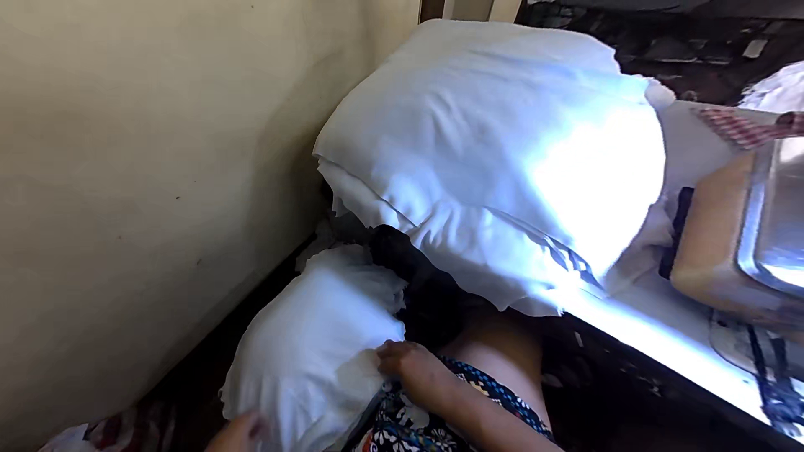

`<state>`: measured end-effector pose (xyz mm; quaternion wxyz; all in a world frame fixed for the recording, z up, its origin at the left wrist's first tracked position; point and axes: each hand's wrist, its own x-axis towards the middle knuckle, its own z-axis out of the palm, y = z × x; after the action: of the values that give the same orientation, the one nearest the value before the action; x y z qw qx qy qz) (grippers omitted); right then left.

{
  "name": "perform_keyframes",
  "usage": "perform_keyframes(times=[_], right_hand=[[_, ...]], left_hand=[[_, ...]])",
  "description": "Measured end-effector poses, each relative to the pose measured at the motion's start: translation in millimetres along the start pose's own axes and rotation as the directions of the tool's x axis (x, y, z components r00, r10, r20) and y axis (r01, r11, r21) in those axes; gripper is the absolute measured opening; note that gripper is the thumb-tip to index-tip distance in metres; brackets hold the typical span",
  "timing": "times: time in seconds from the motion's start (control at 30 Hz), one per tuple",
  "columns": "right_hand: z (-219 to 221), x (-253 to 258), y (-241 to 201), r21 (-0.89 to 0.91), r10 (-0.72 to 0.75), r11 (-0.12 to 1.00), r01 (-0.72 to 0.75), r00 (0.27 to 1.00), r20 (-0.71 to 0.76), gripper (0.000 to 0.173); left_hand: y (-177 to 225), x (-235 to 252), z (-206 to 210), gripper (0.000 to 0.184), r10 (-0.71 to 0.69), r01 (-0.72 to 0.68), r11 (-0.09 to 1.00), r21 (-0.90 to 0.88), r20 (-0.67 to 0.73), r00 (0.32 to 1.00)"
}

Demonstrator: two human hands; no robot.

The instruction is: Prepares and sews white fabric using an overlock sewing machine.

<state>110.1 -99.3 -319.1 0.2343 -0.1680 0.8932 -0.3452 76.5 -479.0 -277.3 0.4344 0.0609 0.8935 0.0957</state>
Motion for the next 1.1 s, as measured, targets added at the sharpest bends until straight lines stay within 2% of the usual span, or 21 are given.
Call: perform_keyframes(times=[0.03,0.07,0.13,0.17,0.2,0.3,0.4,0.47,0.5,0.57,0.63,0.67,0.7,0.73,0.77,0.8,0.83,0.87,0.9,0.97,1.1], right_hand=[[-4.1,-3.6,-2.4,-0.001,0.012,1.000,-0.012,1.000,0.024,0.037],[-8.7,-8.3,-4.4,0.002,0.029,1.000,-0.029,0.999,0.041,0.037],[-18.8,-24.5,-7.5,0.021,0.069,0.997,-0.069,0.997,0.039,0.035],[-24.4,-37.4,-8.7,0.037,0.091,0.995,-0.092,0.996,0.022,0.036],[-29.4,-53.4,-9.0,0.058,0.112,0.992,-0.111,0.994,-0.016,0.036],[-43.0,-112.7,-3.8,0.148,0.178,0.977,-0.151,0.967,-0.184,0.038],[-57.6,-180.0,1.0,0.261,0.250,0.952,-0.160,0.900,-0.357,0.033],[-66.1,-217.8,5.4,0.316,0.284,0.939,-0.133,0.819,-0.498,0.031],[-68.8,-233.2,7.1,0.328,0.292,0.938,-0.113,0.769,-0.569,0.030],[-72.5,-255.1,9.0,0.332,0.293,0.940,-0.070,0.664,-0.688,0.027],[-77.0,-268.5,4.4,0.357,0.311,0.933,-0.050,0.614,-0.726,0.025],[-78.6,-273.3,1.7,0.368,0.318,0.929,-0.045,0.607,-0.728,0.025],[-79.2,-277.3,-0.8,0.375,0.322,0.926,-0.041,0.604,-0.729,0.025],[-79.4,-281.3,-3.3,0.381,0.328,0.924,-0.044,0.605,-0.726,0.025],[-79.1,-285.4,-5.1,0.386,0.336,0.921,-0.053,0.609,-0.718,0.025],[-77.9,-289.5,-6.2,0.391,0.347,0.918,-0.065,0.609,-0.713,0.025],[-76.2,-293.7,-7.4,0.398,0.363,0.914,-0.080,0.601,-0.712,0.025],[-74.4,-297.5,-7.9,0.407,0.381,0.909,-0.096,0.590,-0.712,0.024],[-73.6,-301.1,-6.8,0.419,0.399,0.901,-0.110,0.584,-0.706,0.024],[-74.3,-307.3,-2.0,0.437,0.428,0.888,-0.140,0.597,-0.678,0.025],[-94.5,-304.8,9.2,0.393,0.402,0.908,-0.148,0.578,-0.710,0.025]], left_hand=[[23.5,16.7,-1.6,0.035,0.103,-0.108,0.994,-0.015,-0.193,0.976],[49.9,33.4,-0.3,0.042,0.197,-0.212,0.977,0.000,-0.369,0.908],[93.8,66.7,20.4,0.056,0.380,-0.393,0.913,0.111,-0.584,0.718],[106.5,81.1,38.9,0.060,0.462,-0.446,0.874,0.191,-0.609,0.644],[112.8,91.8,59.8,0.064,0.523,-0.455,0.846,0.277,-0.597,0.608],[108.5,106.7,96.2,0.068,0.573,-0.393,0.820,0.417,-0.581,0.579],[122.9,106.0,82.7,0.061,0.579,-0.496,0.809,0.315,-0.570,0.583],[176.5,99.5,57.0,0.046,0.630,-0.656,0.723,0.215,-0.595,0.499],[217.7,90.0,43.4,0.037,0.666,-0.722,0.655,0.221,-0.620,0.414],[315.3,69.3,24.6,0.023,0.713,-0.817,0.485,0.312,-0.682,0.162],[408.2,61.7,15.0,0.018,0.741,-0.815,0.304,0.493,-0.660,-0.123],[447.8,58.7,10.9,0.019,0.774,-0.779,0.248,0.576,-0.601,-0.198],[479.9,53.8,6.8,0.021,0.829,-0.730,0.236,0.641,-0.525,-0.192],[504.9,46.8,1.8,0.023,0.894,-0.694,0.266,0.669,-0.440,-0.081],[525.0,38.8,-4.6,0.024,0.931,-0.662,0.339,0.669,-0.340,0.133],[542.1,32.6,-12.7,0.025,0.902,-0.614,0.415,0.672,-0.216,0.373],[553.8,30.9,-19.2,0.025,0.853,-0.569,0.439,0.695,-0.123,0.507],[559.0,31.1,-23.8,0.025,0.827,-0.545,0.432,0.719,-0.074,0.558],[559.3,32.5,-27.5,0.024,0.829,-0.547,0.414,0.728,-0.053,0.558],[551.4,38.2,-36.3,0.025,0.855,-0.619,0.400,0.676,-0.032,0.517],[541.3,46.0,-71.1,0.030,0.881,-0.818,0.427,0.385,0.026,0.472]])
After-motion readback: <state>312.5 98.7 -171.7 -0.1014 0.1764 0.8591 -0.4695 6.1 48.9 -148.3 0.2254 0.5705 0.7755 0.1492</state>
